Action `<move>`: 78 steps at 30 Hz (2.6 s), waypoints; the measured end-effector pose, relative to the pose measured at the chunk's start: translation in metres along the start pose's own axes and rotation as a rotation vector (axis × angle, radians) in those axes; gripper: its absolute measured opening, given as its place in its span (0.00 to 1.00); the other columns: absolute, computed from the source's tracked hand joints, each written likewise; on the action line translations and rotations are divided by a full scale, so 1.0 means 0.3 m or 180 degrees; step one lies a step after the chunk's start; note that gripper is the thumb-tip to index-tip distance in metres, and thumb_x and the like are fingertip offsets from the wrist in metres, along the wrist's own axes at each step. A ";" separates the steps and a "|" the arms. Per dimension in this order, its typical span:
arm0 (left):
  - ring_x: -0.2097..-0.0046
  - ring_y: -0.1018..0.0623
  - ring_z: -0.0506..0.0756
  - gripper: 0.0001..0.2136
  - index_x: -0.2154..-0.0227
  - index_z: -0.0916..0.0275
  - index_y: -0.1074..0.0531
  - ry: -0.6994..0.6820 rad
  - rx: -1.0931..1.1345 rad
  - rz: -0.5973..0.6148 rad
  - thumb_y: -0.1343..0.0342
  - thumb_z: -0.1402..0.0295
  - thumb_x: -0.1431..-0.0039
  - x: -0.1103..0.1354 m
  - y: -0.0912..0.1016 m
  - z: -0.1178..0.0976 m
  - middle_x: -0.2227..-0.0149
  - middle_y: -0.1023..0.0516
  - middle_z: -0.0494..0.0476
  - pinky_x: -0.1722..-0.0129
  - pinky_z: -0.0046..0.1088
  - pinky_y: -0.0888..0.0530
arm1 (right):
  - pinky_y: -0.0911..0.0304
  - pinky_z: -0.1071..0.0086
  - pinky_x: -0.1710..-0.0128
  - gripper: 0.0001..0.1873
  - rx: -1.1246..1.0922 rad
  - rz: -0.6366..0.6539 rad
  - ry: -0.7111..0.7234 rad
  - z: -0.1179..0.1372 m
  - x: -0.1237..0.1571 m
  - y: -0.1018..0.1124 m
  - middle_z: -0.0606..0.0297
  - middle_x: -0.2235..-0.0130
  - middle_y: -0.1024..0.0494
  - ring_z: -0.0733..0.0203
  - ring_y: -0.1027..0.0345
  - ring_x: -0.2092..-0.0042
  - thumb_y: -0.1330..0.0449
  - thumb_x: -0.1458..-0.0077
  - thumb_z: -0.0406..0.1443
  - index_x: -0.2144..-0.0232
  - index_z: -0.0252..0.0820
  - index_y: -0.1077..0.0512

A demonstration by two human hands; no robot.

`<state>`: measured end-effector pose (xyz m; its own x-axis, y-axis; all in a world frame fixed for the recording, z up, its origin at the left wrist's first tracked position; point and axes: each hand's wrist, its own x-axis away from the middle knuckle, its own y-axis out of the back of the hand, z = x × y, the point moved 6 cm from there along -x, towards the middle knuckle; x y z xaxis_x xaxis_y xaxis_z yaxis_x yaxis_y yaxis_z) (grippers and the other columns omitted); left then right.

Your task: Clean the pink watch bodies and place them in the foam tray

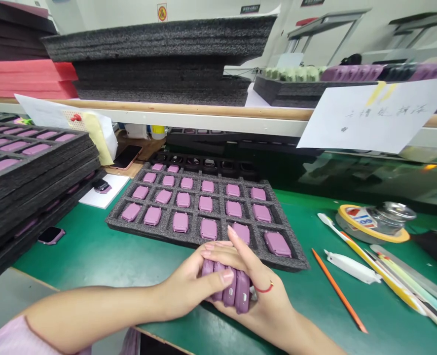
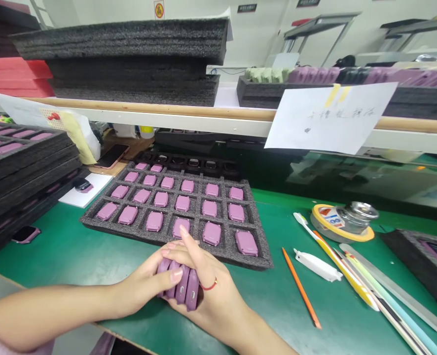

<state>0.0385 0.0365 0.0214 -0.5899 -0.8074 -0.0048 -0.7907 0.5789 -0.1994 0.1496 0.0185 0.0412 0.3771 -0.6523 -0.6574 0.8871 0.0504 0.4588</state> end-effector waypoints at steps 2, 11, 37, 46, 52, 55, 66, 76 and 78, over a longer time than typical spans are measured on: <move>0.37 0.31 0.62 0.18 0.47 0.64 0.36 0.0048 -0.0031 -0.0063 0.44 0.63 0.37 -0.002 0.006 0.003 0.41 0.29 0.69 0.34 0.45 0.38 | 0.32 0.60 0.39 0.51 -0.0008 0.0021 -0.0011 -0.002 -0.001 0.000 0.58 0.46 0.21 0.55 0.27 0.43 0.34 0.45 0.29 0.28 0.46 0.57; 0.38 0.30 0.65 0.35 0.46 0.62 0.37 0.0169 0.0103 0.0116 0.28 0.73 0.58 -0.001 -0.006 -0.012 0.42 0.31 0.65 0.38 0.48 0.34 | 0.31 0.56 0.39 0.45 -0.0321 0.0089 -0.0187 -0.015 0.001 0.007 0.53 0.34 0.33 0.49 0.26 0.43 0.33 0.42 0.42 0.30 0.51 0.50; 0.51 0.19 0.60 0.29 0.51 0.60 0.32 -0.0150 -0.0315 -0.0054 0.26 0.71 0.56 0.027 -0.001 -0.027 0.53 0.18 0.61 0.50 0.36 0.24 | 0.43 0.45 0.35 0.43 -0.0484 -0.0493 -0.0710 -0.026 0.012 0.087 0.52 0.38 0.30 0.44 0.39 0.35 0.50 0.37 0.59 0.29 0.48 0.53; 0.51 0.19 0.59 0.22 0.57 0.60 0.28 -0.0502 -0.0529 -0.0139 0.28 0.74 0.55 0.034 0.001 -0.052 0.54 0.17 0.58 0.47 0.37 0.23 | 0.28 0.62 0.48 0.27 -0.1562 -0.0685 -0.1601 -0.105 0.037 0.045 0.59 0.53 0.22 0.57 0.25 0.51 0.54 0.31 0.53 0.37 0.51 0.38; 0.50 0.19 0.58 0.22 0.55 0.58 0.27 -0.0611 -0.0867 -0.0090 0.30 0.77 0.53 0.042 0.008 -0.057 0.53 0.18 0.55 0.48 0.34 0.23 | 0.30 0.64 0.47 0.26 -0.1485 -0.0442 -0.1512 -0.065 0.025 0.041 0.61 0.52 0.23 0.57 0.27 0.50 0.51 0.32 0.53 0.37 0.54 0.36; 0.50 0.19 0.57 0.23 0.54 0.57 0.27 -0.0673 -0.0935 -0.0128 0.31 0.78 0.54 0.041 0.012 -0.063 0.53 0.18 0.54 0.47 0.33 0.24 | 0.30 0.66 0.47 0.25 -0.1412 -0.0351 -0.1477 -0.056 0.022 0.041 0.62 0.51 0.23 0.59 0.27 0.50 0.51 0.32 0.52 0.38 0.56 0.36; 0.52 0.18 0.57 0.21 0.55 0.57 0.26 -0.0816 -0.1207 -0.0187 0.30 0.76 0.53 0.040 0.017 -0.074 0.53 0.17 0.54 0.49 0.30 0.24 | 0.30 0.69 0.50 0.23 -0.1076 -0.0153 -0.1342 -0.040 0.011 0.040 0.64 0.54 0.21 0.59 0.26 0.52 0.53 0.31 0.51 0.39 0.56 0.34; 0.49 0.20 0.57 0.24 0.54 0.56 0.27 -0.0979 -0.1306 -0.0110 0.35 0.82 0.54 0.047 0.018 -0.073 0.51 0.18 0.53 0.46 0.30 0.26 | 0.29 0.66 0.49 0.24 -0.0775 -0.0067 -0.1232 -0.039 0.010 0.037 0.62 0.53 0.21 0.57 0.26 0.52 0.55 0.30 0.51 0.39 0.53 0.35; 0.47 0.20 0.57 0.24 0.54 0.56 0.27 -0.0933 -0.1336 -0.0161 0.35 0.82 0.54 0.048 0.025 -0.068 0.50 0.19 0.53 0.45 0.30 0.27 | 0.30 0.65 0.48 0.24 -0.0690 -0.0032 -0.1171 -0.037 0.008 0.037 0.62 0.52 0.21 0.57 0.26 0.51 0.56 0.29 0.50 0.38 0.53 0.36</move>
<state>0.0209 0.0315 0.0397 -0.5261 -0.7988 -0.2918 -0.8502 0.4855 0.2037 0.1632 0.0260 0.0381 0.2830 -0.8780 -0.3861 0.9405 0.1750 0.2914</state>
